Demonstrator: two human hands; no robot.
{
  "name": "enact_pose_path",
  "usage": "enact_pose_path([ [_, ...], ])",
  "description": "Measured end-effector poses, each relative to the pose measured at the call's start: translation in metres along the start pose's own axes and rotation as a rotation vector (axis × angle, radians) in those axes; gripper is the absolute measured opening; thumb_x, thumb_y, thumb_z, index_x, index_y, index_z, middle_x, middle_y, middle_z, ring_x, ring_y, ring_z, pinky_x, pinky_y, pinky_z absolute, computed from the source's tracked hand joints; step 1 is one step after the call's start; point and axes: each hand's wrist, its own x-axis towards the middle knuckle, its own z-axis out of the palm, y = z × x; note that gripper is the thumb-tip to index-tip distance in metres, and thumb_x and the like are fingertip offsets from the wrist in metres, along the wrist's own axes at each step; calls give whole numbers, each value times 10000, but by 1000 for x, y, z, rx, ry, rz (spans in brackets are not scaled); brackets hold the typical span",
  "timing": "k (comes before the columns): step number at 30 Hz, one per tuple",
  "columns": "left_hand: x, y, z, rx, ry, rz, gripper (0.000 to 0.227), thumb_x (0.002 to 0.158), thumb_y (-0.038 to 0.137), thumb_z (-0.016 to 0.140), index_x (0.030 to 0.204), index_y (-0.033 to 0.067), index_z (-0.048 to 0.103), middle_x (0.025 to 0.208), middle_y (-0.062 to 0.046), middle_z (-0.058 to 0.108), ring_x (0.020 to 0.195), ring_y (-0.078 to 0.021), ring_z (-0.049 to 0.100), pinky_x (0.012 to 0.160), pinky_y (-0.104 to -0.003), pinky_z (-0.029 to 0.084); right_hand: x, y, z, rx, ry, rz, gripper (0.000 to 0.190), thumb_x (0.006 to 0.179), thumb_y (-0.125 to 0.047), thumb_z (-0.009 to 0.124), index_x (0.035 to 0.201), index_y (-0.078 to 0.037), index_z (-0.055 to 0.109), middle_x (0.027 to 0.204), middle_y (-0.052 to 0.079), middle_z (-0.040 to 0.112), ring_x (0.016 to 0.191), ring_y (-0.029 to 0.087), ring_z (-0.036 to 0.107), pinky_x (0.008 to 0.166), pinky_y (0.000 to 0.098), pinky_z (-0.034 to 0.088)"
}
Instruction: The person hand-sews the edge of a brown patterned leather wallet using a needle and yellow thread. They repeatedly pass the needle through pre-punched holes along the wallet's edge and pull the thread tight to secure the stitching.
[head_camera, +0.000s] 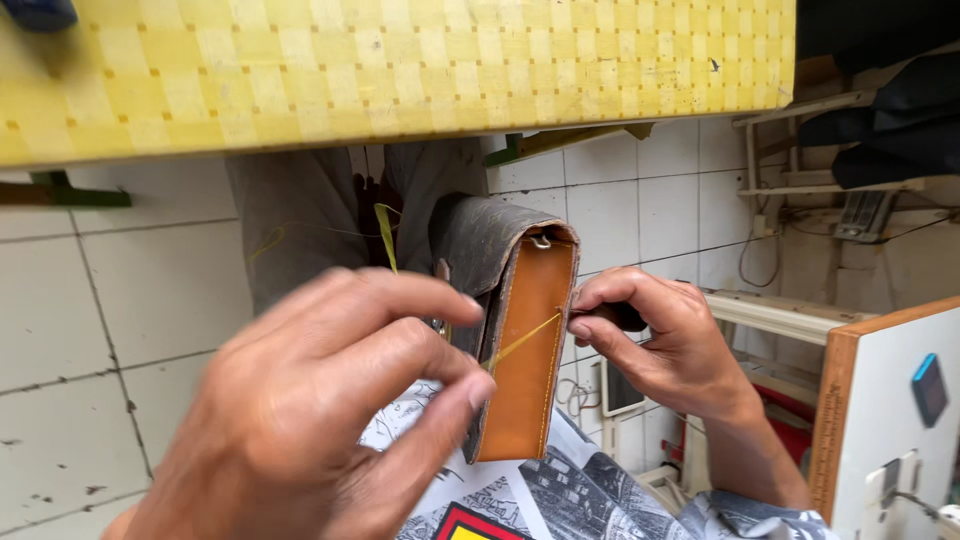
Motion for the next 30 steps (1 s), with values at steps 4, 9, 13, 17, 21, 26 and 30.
enact_pose_path([
  [4,7,2,15,-811,-82,-312,112,870,137,615,781,75,585,1024,-104,751,753,-79,706,546,-192,560,8,-8,-6,-54,-139,9,119,890,-162,644,948,-69,598,772,-1,644,591,111,573,559,241,474],
  [9,23,2,21,-1225,-208,-583,252,932,201,546,960,-3,690,1071,-108,780,658,-103,675,631,-218,587,12,-7,-9,-90,-245,7,83,924,-164,552,952,-86,545,740,-10,623,586,166,554,576,295,452],
  [13,30,4,27,-188,-27,-71,50,913,93,654,932,57,683,824,-37,680,665,-174,568,621,-294,484,14,-6,-10,-15,-288,73,100,953,-199,521,956,-100,532,673,-27,538,529,146,449,532,287,406],
  [17,28,7,40,327,-147,54,257,881,37,622,682,154,509,608,-22,459,600,-243,451,464,-402,380,12,1,-10,-8,-275,75,188,977,-265,478,898,-106,541,609,-14,531,504,137,463,500,275,419],
  [21,33,8,48,342,-392,-84,179,794,72,587,693,159,468,605,2,496,540,-277,510,352,-470,387,14,-1,-11,14,-298,64,169,980,-239,449,917,-111,540,663,-26,668,528,106,651,517,241,507],
  [26,40,14,50,331,-496,-119,150,764,68,560,735,175,458,585,16,563,485,-329,585,332,-479,384,13,6,-9,30,-274,39,160,981,-230,473,932,-105,560,601,-36,501,493,141,441,512,278,414],
  [30,42,16,53,347,-501,-110,146,748,65,571,769,176,477,593,16,566,471,-338,594,312,-481,379,11,10,-8,31,-264,50,173,979,-247,476,926,-111,568,608,-33,501,497,152,419,515,285,399],
])
